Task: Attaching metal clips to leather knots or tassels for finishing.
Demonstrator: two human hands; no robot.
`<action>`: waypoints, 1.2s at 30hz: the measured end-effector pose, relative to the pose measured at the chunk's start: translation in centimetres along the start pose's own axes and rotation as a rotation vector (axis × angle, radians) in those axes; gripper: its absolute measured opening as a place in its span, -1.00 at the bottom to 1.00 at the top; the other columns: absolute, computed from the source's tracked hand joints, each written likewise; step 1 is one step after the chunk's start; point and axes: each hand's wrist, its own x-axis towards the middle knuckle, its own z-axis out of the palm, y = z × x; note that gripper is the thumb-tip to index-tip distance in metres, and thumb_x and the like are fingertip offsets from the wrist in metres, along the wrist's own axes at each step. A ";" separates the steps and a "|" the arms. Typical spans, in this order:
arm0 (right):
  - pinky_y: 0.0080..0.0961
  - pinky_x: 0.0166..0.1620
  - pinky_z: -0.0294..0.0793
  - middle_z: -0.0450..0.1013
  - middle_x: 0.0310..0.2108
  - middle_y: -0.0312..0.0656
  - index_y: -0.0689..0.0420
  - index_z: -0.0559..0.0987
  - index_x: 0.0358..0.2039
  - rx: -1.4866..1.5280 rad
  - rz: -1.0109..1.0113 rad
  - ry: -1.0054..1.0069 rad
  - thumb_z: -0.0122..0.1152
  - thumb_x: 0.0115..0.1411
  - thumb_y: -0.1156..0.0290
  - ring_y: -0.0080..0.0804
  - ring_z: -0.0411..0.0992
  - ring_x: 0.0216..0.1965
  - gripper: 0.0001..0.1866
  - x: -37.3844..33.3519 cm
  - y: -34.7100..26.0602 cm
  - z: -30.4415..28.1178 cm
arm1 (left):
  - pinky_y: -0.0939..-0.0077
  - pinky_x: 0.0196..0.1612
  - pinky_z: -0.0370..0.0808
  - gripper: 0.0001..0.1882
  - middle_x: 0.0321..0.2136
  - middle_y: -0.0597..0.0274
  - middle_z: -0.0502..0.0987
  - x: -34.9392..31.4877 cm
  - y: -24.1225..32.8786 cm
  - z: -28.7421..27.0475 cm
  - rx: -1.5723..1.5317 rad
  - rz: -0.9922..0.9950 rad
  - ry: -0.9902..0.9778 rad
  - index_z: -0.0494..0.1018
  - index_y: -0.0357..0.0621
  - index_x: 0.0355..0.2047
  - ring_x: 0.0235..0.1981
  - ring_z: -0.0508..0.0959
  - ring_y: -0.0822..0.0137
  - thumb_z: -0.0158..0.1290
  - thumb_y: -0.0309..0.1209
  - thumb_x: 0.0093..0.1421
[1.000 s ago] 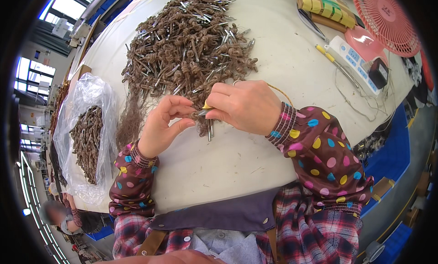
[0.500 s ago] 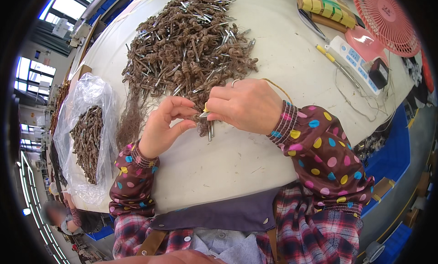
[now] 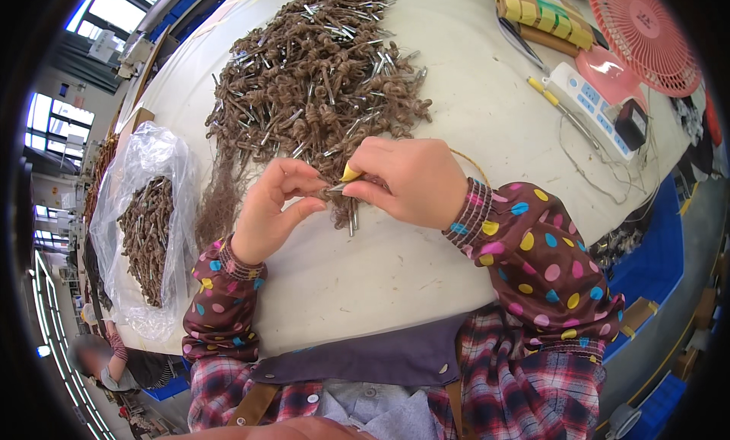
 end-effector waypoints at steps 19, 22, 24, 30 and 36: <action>-0.46 -0.56 0.38 0.45 -0.51 -0.32 -0.02 0.48 -0.17 -0.174 -0.285 0.244 0.31 -0.10 0.45 -0.38 0.42 -0.59 -0.60 0.3 -0.7 2.0 | 0.66 -0.16 0.48 -0.69 -0.25 0.14 0.51 0.5 -0.2 0.5 -0.427 -0.227 -0.029 0.18 -0.19 -0.19 -0.18 0.54 0.43 0.06 -0.67 0.16; -0.54 -0.58 0.38 0.46 -0.41 -0.23 0.09 0.46 -0.16 -0.143 -0.233 0.208 0.26 -0.17 0.66 -0.37 0.41 -0.61 -0.53 0.3 -0.9 1.9 | 0.63 -0.12 0.49 -0.69 -0.25 0.14 0.50 0.4 -0.1 0.8 -0.504 -0.211 -0.016 0.18 -0.19 -0.20 -0.20 0.54 0.43 0.07 -0.67 0.15; -0.54 -0.48 0.46 0.45 -0.34 -0.27 0.09 0.42 -0.11 -0.034 0.024 0.216 0.25 0.01 0.52 -0.43 0.45 -0.53 -0.61 0.4 -0.9 0.8 | 0.57 -0.10 0.50 -0.68 -0.21 0.08 0.49 0.2 0.1 0.8 -0.461 -0.160 0.067 0.17 -0.19 -0.21 -0.19 0.54 0.41 0.08 -0.67 0.14; -0.65 -0.21 0.47 0.45 -0.28 -0.23 0.24 0.40 -0.09 0.570 0.455 0.377 0.26 0.11 0.49 -0.58 0.45 -0.24 -0.64 0.5 0.2 0.3 | 0.50 -0.08 0.51 -0.64 -0.18 0.01 0.46 0.2 -0.7 1.4 -0.411 -0.070 0.135 0.16 -0.20 -0.23 -0.17 0.53 0.37 0.13 -0.66 0.11; -0.71 -0.15 0.39 0.42 -0.18 -0.23 0.30 0.32 0.02 0.829 0.458 0.081 0.19 0.18 0.51 -0.67 0.36 -0.21 -0.59 1.1 0.4 0.7 | 0.50 -0.08 0.50 -0.62 -0.15 0.03 0.47 0.1 -0.8 2.5 -0.456 -0.033 0.090 0.17 -0.21 -0.21 -0.20 0.50 0.41 0.14 -0.67 0.08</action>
